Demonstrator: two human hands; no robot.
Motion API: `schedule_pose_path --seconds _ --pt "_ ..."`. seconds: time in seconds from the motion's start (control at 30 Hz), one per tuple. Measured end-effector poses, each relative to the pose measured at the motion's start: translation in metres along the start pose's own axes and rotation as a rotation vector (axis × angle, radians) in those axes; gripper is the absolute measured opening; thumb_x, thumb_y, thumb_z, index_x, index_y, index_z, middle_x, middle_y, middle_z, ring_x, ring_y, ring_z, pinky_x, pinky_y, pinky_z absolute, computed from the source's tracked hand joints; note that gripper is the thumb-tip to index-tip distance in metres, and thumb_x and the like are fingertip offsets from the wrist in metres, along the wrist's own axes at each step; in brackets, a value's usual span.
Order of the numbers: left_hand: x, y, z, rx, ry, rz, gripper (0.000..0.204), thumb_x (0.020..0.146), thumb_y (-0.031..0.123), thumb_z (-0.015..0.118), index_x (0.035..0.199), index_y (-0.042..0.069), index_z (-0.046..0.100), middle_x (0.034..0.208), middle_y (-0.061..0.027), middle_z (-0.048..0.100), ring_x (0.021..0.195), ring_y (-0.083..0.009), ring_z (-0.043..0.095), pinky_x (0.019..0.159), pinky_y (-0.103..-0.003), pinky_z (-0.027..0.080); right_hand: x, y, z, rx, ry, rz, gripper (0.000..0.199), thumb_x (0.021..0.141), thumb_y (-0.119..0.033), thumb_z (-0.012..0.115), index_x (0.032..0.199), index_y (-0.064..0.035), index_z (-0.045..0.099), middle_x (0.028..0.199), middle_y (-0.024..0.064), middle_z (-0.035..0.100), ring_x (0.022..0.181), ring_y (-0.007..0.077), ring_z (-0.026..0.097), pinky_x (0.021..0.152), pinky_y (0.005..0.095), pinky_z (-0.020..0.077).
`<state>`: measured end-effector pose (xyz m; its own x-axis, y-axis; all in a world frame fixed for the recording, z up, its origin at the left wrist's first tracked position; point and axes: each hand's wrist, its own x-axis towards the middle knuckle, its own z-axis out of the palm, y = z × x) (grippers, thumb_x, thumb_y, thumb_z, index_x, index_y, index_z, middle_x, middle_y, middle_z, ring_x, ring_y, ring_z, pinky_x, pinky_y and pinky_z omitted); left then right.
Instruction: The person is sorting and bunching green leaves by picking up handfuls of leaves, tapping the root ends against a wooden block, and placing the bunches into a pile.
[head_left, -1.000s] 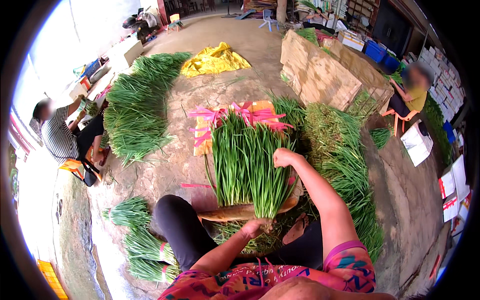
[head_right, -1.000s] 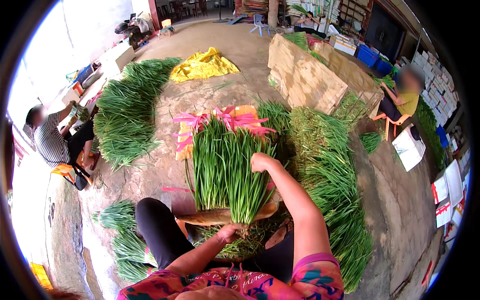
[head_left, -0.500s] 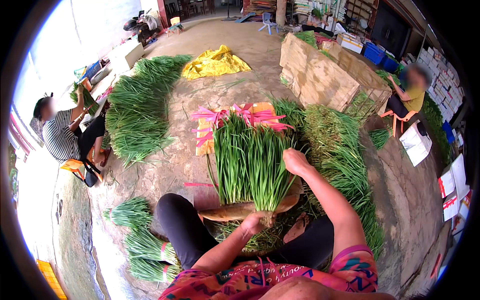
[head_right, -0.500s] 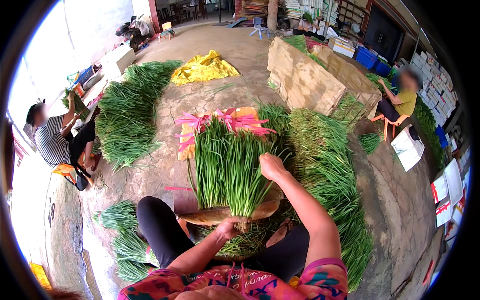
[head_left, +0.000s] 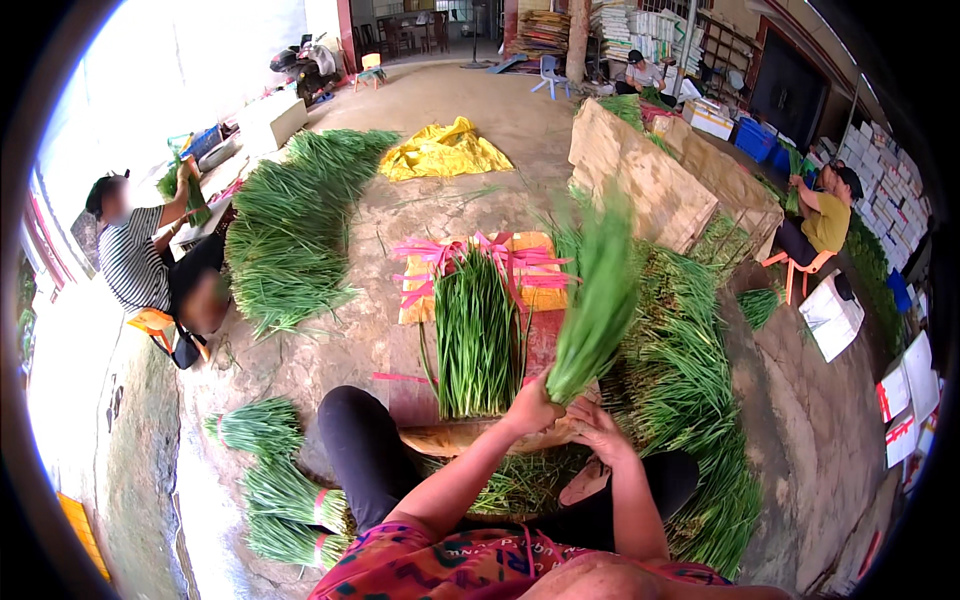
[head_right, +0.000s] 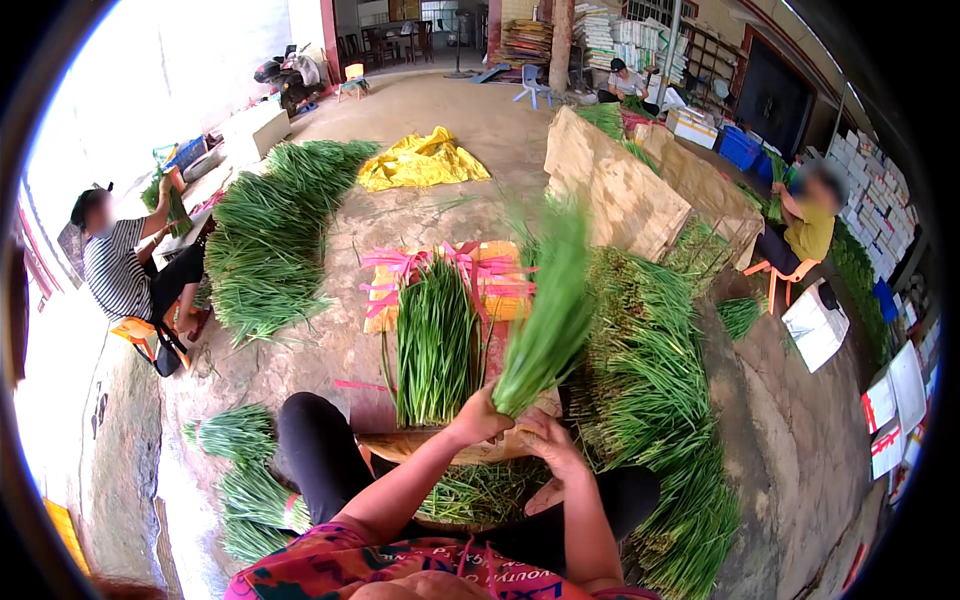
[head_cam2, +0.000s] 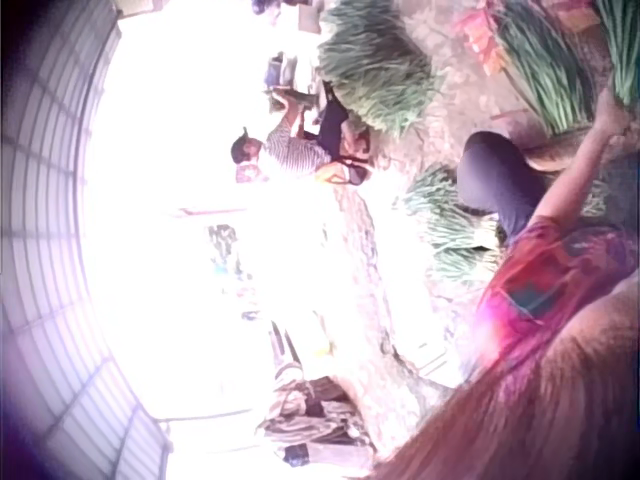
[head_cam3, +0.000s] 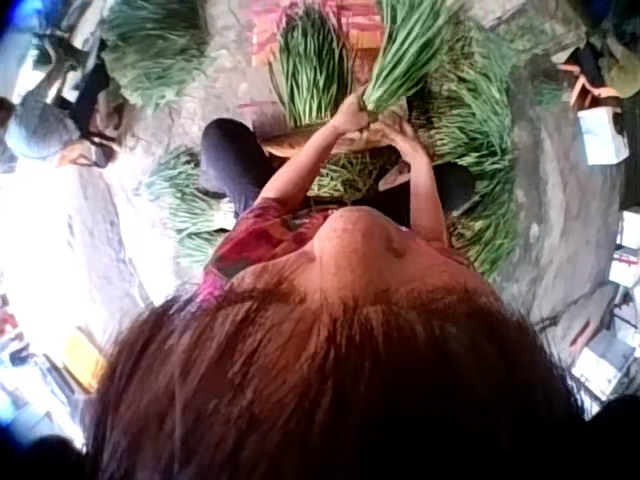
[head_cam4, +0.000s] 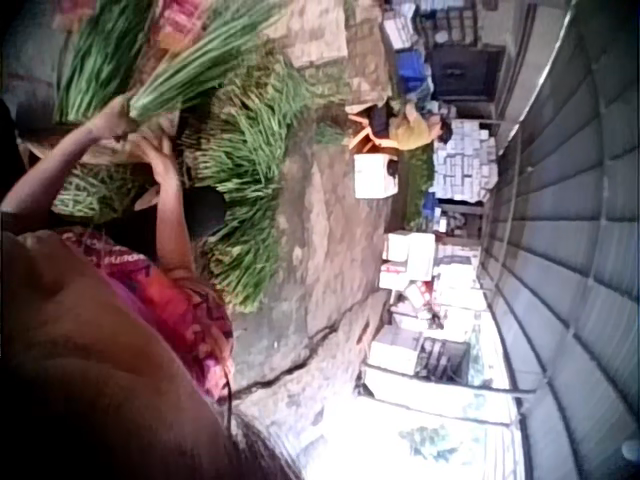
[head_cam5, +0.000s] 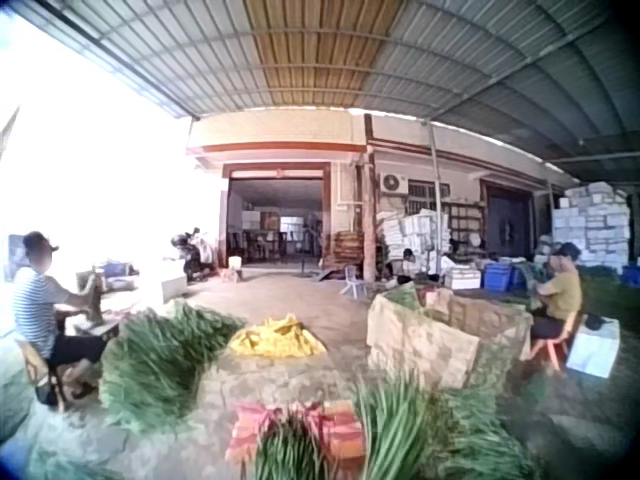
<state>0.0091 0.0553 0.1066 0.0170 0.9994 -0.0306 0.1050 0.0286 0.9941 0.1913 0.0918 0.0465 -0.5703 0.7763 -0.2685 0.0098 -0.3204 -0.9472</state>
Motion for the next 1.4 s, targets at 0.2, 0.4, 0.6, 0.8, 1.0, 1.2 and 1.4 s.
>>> schedule_pose_path --seconds 0.2,0.4,0.6,0.8,1.0,1.2,1.4 --pt "-0.011 0.009 0.033 0.947 -0.059 -0.012 0.08 0.07 0.025 0.062 0.136 0.012 0.019 0.084 -0.022 0.06 0.075 -0.0319 0.061 0.065 -0.04 0.048 0.005 -0.002 0.015 0.732 0.094 -0.026 0.083 0.064 -0.059 0.063 0.126 -0.0104 0.035 0.121 0.0057 0.045 0.107 0.0238 0.047 0.09 0.0413 0.0393" --pt "-0.036 0.022 0.048 1.083 -0.033 0.0 0.085 0.069 0.028 0.063 0.137 0.023 0.012 0.083 -0.0228 0.056 0.072 -0.0376 0.059 0.064 -0.044 0.049 0.005 -0.009 0.003 0.971 0.002 -0.278 0.058 0.076 -0.041 0.061 0.119 -0.0057 0.043 0.113 0.0101 0.051 0.102 0.0255 0.05 0.09 0.0415 0.0397" --pt "-0.053 0.054 0.021 0.608 -0.149 -0.04 0.111 0.067 0.041 0.069 0.135 0.007 -0.012 0.112 -0.0321 0.046 0.094 -0.0401 0.055 0.08 -0.042 0.045 0.017 -0.056 0.011 0.728 -0.105 -0.211 0.052 0.08 -0.02 0.058 0.125 -0.0036 0.038 0.103 0.0127 0.056 0.089 0.0228 0.057 0.079 0.0374 0.0476" --pt "-0.029 -0.041 -0.001 -1.079 -0.426 -0.045 0.098 0.068 0.039 0.071 0.134 0.002 0.009 0.122 -0.0169 0.045 0.109 -0.0256 0.047 0.088 -0.037 0.043 0.031 -0.105 0.05 0.53 -0.442 -0.158 0.083 0.068 -0.042 0.064 0.132 -0.0039 0.027 0.102 0.0059 0.053 0.092 0.0192 0.052 0.084 0.034 0.0438" --pt "-0.02 -0.093 0.022 -1.291 -0.325 -0.313 0.055 0.079 0.027 0.06 0.123 0.0 0.039 0.109 -0.0184 0.054 0.096 -0.0274 0.056 0.079 -0.038 0.049 0.068 -0.048 0.021 -0.277 0.01 0.037 0.075 0.078 -0.047 0.057 0.13 -0.0014 0.029 0.126 0.0172 0.041 0.109 0.0262 0.047 0.089 0.0371 0.0393" --pt "-0.027 -0.1 0.031 -1.491 -0.223 -0.459 0.057 0.081 0.029 0.055 0.124 -0.001 0.034 0.116 -0.0227 0.048 0.105 -0.0348 0.05 0.091 -0.049 0.04 0.045 -0.021 0.01 -0.523 0.164 0.197 0.102 0.066 -0.053 0.067 0.13 0.0101 0.017 0.129 0.0264 0.032 0.12 0.0292 0.035 0.097 0.0356 0.0316" --pt "-0.03 -0.107 0.036 -1.515 -0.227 -0.381 0.07 0.078 0.043 0.053 0.128 -0.001 0.029 0.123 -0.0245 0.041 0.112 -0.0406 0.042 0.096 -0.052 0.033 0.056 0.019 -0.018 -0.295 0.107 0.14 0.084 0.075 -0.023 0.064 0.133 0.0054 0.011 0.13 0.0228 0.032 0.11 0.0253 0.044 0.089 0.0312 0.0389"
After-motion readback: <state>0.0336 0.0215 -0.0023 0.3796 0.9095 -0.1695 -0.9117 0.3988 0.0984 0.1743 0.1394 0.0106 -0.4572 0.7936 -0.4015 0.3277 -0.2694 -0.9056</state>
